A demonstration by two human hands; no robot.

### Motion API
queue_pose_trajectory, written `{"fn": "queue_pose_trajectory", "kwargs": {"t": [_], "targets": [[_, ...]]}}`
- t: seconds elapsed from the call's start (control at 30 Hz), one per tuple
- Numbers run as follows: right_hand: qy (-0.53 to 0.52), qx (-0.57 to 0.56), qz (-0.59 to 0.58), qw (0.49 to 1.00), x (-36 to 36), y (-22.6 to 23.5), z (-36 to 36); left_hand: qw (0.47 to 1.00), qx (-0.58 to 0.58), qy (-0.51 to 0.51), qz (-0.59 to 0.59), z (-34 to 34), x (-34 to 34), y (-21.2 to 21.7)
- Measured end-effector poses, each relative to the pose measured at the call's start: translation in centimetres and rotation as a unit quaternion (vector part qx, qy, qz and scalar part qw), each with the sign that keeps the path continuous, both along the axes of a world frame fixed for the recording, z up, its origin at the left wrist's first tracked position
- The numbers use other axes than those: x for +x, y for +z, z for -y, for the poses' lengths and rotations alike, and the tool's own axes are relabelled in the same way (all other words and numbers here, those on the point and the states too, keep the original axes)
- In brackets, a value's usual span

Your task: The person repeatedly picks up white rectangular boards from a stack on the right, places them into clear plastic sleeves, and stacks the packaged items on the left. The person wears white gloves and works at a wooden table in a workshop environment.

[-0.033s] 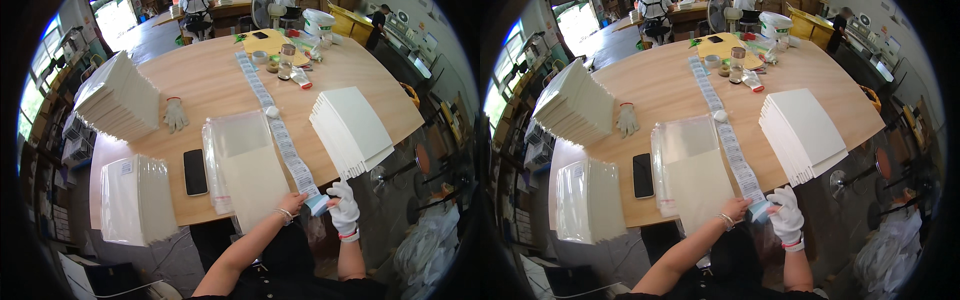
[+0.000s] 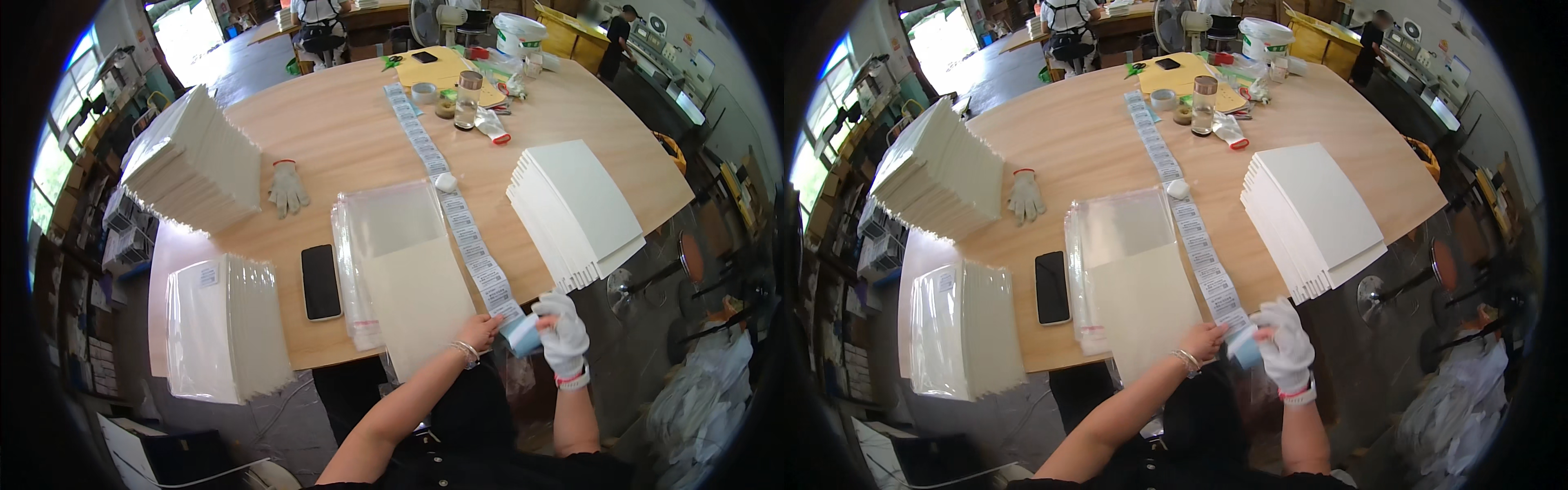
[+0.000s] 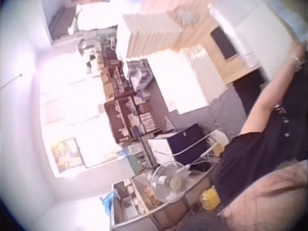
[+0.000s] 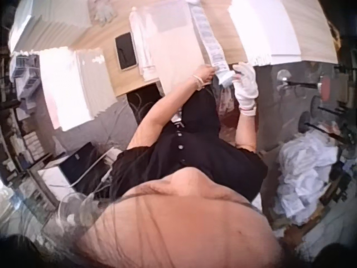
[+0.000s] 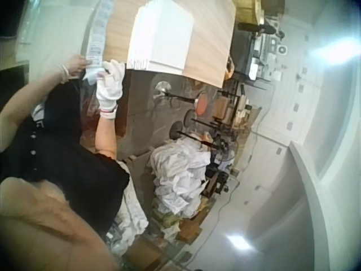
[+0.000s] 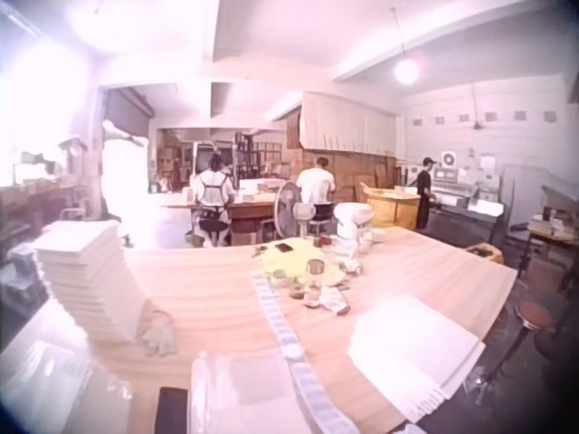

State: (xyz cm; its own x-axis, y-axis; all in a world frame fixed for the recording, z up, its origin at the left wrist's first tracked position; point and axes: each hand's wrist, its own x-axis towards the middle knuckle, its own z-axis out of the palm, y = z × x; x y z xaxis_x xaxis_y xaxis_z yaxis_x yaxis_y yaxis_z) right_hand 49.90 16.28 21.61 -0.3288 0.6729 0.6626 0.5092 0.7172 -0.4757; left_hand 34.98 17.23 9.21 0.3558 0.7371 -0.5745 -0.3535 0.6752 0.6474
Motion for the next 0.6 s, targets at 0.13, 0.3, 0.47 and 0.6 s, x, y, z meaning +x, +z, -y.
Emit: {"fn": "queue_pose_trajectory", "kwargs": {"t": [0.13,0.3,0.47,0.6], "targets": [[-0.038,-0.228,-0.078,0.970,-5.1,-2.7,-5.9,0.962,0.214,0.032,-0.165,3.0,-2.0,-0.2],[-0.055,-0.382,-0.016,0.922,-11.6,-5.2,-11.7,0.871,0.316,0.201,-0.317,11.3,-9.7,-0.7],[-0.055,-0.397,0.005,0.916,-13.8,-7.6,-14.0,0.828,0.231,0.376,-0.346,16.2,-13.0,-2.0],[-0.036,-0.257,0.075,0.963,-14.3,-10.0,-14.2,0.908,0.141,0.303,-0.251,16.4,-13.5,-6.8]]}}
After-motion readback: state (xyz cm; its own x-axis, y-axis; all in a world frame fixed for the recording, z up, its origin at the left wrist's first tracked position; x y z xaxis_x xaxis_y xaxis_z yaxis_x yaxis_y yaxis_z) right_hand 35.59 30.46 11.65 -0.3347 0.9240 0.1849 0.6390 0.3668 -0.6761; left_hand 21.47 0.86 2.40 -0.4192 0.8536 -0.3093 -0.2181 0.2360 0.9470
